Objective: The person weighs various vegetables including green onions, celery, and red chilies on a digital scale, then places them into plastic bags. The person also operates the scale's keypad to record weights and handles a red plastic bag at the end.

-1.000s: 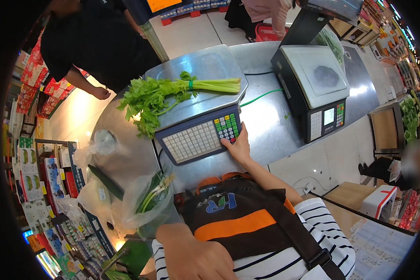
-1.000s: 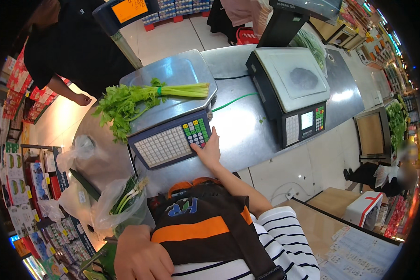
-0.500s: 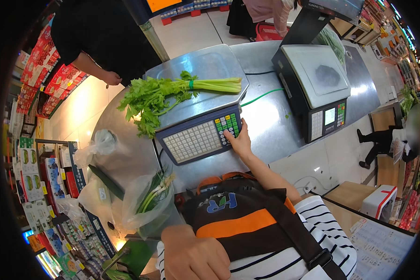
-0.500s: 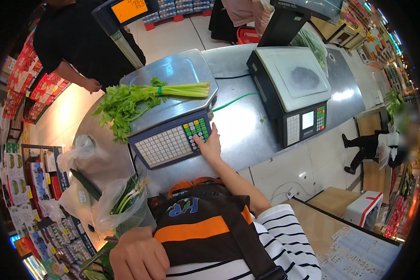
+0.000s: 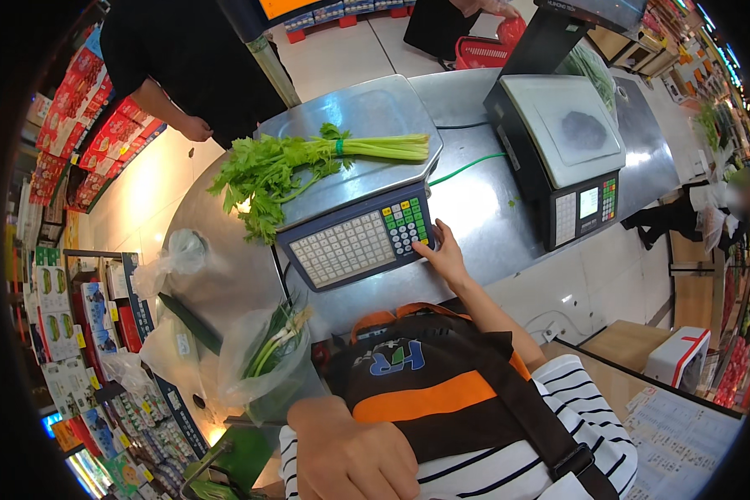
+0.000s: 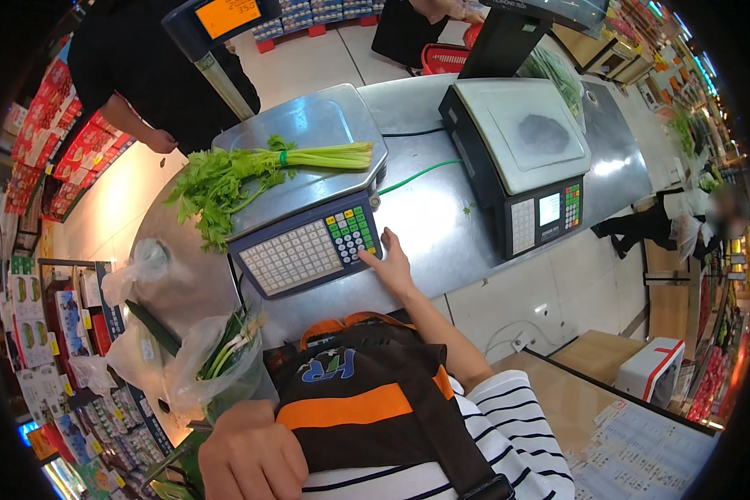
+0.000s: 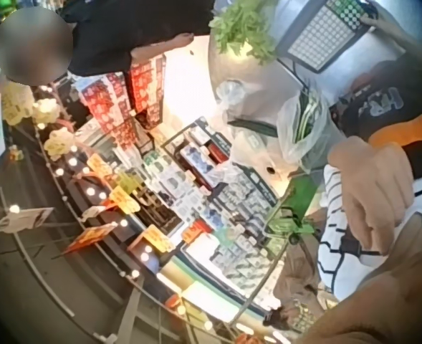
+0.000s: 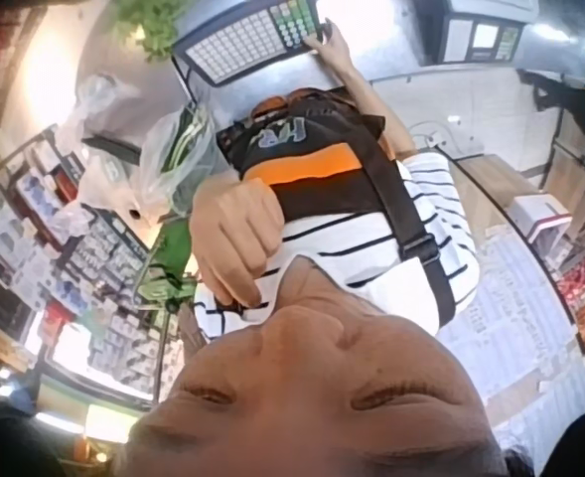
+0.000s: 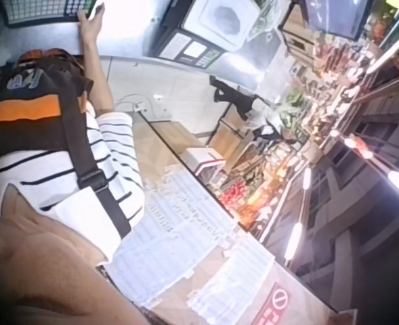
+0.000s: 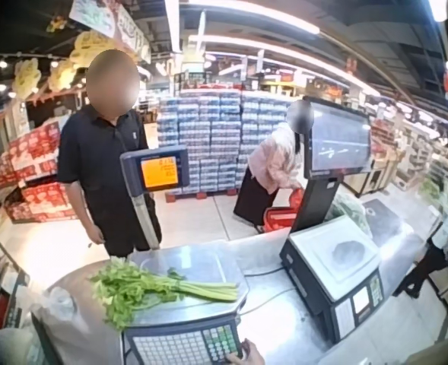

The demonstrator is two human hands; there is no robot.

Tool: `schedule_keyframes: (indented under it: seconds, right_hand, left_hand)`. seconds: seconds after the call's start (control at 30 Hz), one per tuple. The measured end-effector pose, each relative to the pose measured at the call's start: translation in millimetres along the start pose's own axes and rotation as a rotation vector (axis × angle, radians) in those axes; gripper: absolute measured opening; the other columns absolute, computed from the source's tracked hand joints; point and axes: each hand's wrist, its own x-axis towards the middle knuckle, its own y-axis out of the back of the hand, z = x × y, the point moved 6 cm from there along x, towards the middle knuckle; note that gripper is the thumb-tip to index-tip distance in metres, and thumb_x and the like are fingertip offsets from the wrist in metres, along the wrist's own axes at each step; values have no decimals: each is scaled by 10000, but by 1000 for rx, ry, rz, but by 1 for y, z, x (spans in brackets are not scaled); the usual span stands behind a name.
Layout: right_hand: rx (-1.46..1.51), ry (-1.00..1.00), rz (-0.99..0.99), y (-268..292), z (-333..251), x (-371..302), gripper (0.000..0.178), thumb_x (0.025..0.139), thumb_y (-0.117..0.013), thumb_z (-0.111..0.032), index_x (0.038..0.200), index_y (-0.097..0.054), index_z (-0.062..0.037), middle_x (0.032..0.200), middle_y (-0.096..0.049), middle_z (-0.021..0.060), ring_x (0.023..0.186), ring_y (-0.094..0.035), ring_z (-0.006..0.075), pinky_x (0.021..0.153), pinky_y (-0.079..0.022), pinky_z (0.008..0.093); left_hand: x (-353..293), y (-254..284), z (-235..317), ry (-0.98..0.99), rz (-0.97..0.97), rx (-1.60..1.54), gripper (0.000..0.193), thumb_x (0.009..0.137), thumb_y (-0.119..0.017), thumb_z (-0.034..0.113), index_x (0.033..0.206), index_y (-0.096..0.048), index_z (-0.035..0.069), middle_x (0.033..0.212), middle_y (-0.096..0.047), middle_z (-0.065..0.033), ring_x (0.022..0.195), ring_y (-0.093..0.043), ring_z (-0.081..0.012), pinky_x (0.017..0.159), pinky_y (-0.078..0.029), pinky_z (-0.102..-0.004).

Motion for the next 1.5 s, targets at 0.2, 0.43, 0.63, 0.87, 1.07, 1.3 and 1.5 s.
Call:
schedule_keyframes:
  seconds: [0.2, 0.43, 0.63, 0.87, 1.07, 1.3, 1.5]
  right_hand:
    - [-107, -2, 58, -2, -4, 0, 864, 777, -758, -281, 1387, -264, 81, 1320, -464, 233, 1257, -436, 285, 1019, -371, 350]
    - [-179, 77, 149, -6, -26, -4, 903, 740, -753, -382, 1384, -290, 51, 1351, -416, 280, 1243, -445, 367, 996, -391, 384]
    - [-268, 93, 257, -28, -60, -5, 1008, 684, -778, -432, 1401, -253, 43, 1313, -426, 275, 1186, -471, 376, 969, -406, 408]
    - [115, -35, 58, -3, -11, 7, 947, 726, -771, -401, 1412, -259, 5, 1303, -470, 282, 1217, -480, 332, 987, -404, 373]
    - [-45, -30, 41, 22, 3, -4, 713, 792, -733, -309, 1337, -402, 11, 1306, -506, 225, 1236, -482, 267, 977, -421, 357]
    - [247, -92, -82, 22, -42, 24, 519, 998, -341, -437, 1348, -443, -68, 1408, -416, 84, 1295, -381, 213, 1017, -344, 367]
    - [18, 337, 170, 22, -75, 95, 487, 925, -445, -57, 1402, -348, -62, 1423, -389, 144, 1316, -375, 275, 1032, -340, 360]
  left_hand:
    - [0, 3, 0, -2, -4, -7, 186, 868, -621, 212, 840, -683, 39, 681, -568, 8, 487, -495, -99, 405, -305, -235]
    - [1, 9, -1, -11, 19, -25, 181, 861, -628, 209, 833, -684, 39, 675, -569, 10, 482, -493, -100, 405, -304, -239]
    - [0, 10, 1, -32, 33, -3, 176, 852, -639, 211, 818, -686, 44, 668, -571, 3, 484, -501, -97, 400, -302, -234]
    - [-5, 10, 3, -54, 97, 25, 212, 854, -641, 232, 746, -688, 55, 602, -553, 3, 440, -484, -95, 378, -311, -225]
    - [-54, 19, 12, -25, 272, 62, 226, 902, -577, 224, 816, -598, 15, 618, -571, -72, 508, -546, -215, 441, -425, -294]
    - [-159, 13, 1, -256, 1078, 83, 277, 952, -468, 211, 1193, -491, 76, 919, -640, -121, 742, -596, -204, 604, -483, -288]
    - [-268, 7, 2, -547, 1870, 230, 339, 959, -482, 194, 1274, -448, 74, 1114, -563, -50, 1011, -546, -212, 882, -480, -384]
